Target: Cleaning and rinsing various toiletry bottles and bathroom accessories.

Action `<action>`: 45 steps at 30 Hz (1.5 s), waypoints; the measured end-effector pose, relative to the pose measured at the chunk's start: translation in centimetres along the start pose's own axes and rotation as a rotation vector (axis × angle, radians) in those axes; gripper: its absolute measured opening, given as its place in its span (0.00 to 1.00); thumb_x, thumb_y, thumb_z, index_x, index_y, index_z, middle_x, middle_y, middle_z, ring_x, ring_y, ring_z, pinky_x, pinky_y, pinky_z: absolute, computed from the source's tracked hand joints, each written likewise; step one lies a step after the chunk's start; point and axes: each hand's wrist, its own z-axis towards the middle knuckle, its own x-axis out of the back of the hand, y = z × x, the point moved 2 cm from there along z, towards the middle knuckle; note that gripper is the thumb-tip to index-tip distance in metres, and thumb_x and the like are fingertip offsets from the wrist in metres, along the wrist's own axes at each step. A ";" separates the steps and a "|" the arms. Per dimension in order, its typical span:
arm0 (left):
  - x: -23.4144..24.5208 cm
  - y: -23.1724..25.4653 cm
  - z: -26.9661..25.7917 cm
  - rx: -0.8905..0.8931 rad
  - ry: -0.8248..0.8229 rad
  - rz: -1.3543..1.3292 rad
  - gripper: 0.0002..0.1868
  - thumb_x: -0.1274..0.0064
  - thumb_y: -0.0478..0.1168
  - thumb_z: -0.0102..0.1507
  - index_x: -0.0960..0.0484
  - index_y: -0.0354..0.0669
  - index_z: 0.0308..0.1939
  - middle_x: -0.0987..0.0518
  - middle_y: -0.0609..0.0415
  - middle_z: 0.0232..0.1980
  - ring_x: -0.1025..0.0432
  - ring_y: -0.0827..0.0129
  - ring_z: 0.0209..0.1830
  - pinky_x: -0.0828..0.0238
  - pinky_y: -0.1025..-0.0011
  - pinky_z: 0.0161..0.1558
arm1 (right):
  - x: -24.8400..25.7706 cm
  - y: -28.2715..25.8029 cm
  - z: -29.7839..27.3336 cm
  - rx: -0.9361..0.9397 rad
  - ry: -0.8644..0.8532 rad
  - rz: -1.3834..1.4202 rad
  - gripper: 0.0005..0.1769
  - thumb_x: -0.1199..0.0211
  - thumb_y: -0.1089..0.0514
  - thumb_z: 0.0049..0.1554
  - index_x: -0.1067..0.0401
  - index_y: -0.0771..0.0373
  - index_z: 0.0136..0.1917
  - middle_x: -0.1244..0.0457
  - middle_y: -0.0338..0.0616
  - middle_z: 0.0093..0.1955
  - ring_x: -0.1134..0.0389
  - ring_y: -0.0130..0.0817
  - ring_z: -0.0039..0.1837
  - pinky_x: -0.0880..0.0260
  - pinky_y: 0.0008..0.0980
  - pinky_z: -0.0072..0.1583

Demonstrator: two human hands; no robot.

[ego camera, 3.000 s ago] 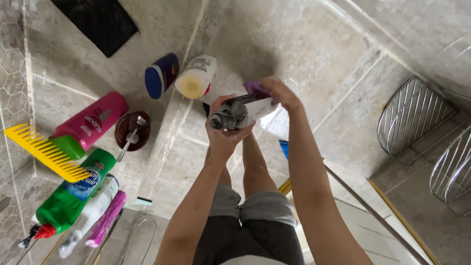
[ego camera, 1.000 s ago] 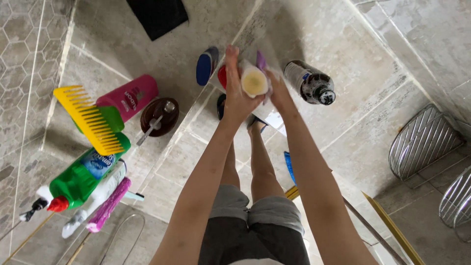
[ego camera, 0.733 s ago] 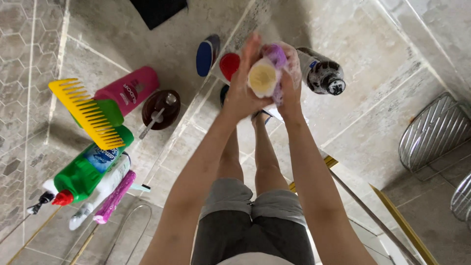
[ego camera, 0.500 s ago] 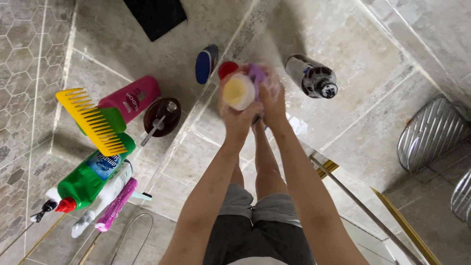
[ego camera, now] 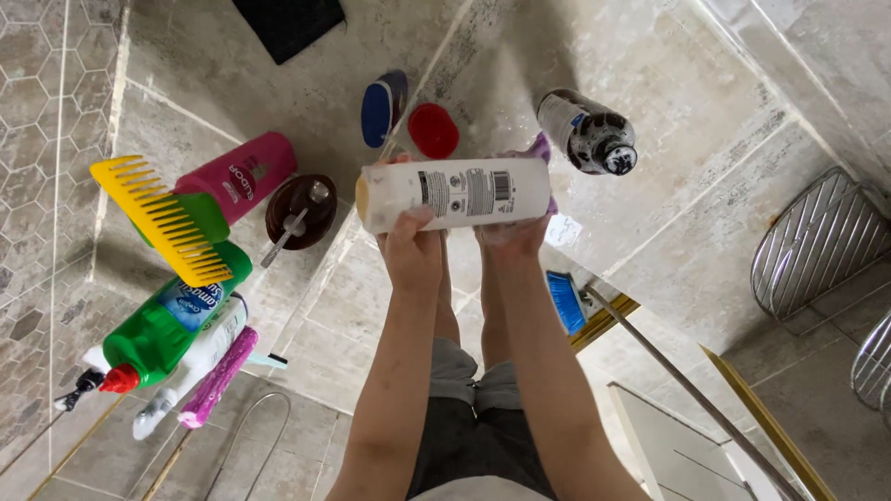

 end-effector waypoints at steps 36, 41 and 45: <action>6.6 0.8 11.8 -0.932 -0.140 1.382 0.47 0.37 0.45 0.67 0.51 0.40 0.80 0.39 0.40 0.79 0.45 0.49 0.82 0.44 0.50 0.81 | -6.6 2.2 -2.0 -0.784 0.261 -0.209 0.35 0.60 0.41 0.68 0.52 0.64 0.80 0.41 0.65 0.69 0.34 0.48 0.65 0.27 0.44 0.61; 10.3 -2.3 15.3 0.136 -0.079 0.392 0.28 0.60 0.55 0.71 0.23 0.35 0.61 0.18 0.42 0.56 0.21 0.54 0.57 0.19 0.49 0.55 | -14.5 6.8 6.4 0.190 -0.273 -0.949 0.33 0.44 0.55 0.69 0.47 0.68 0.83 0.69 0.55 0.86 0.60 0.61 0.85 0.48 0.54 0.85; 10.5 -2.2 17.5 -0.203 -0.161 0.786 0.23 0.49 0.48 0.65 0.23 0.35 0.57 0.18 0.43 0.51 0.21 0.54 0.51 0.21 0.53 0.49 | -12.9 12.3 8.5 0.026 -0.324 -0.901 0.26 0.45 0.55 0.71 0.38 0.63 0.79 0.54 0.59 0.84 0.40 0.54 0.80 0.30 0.42 0.73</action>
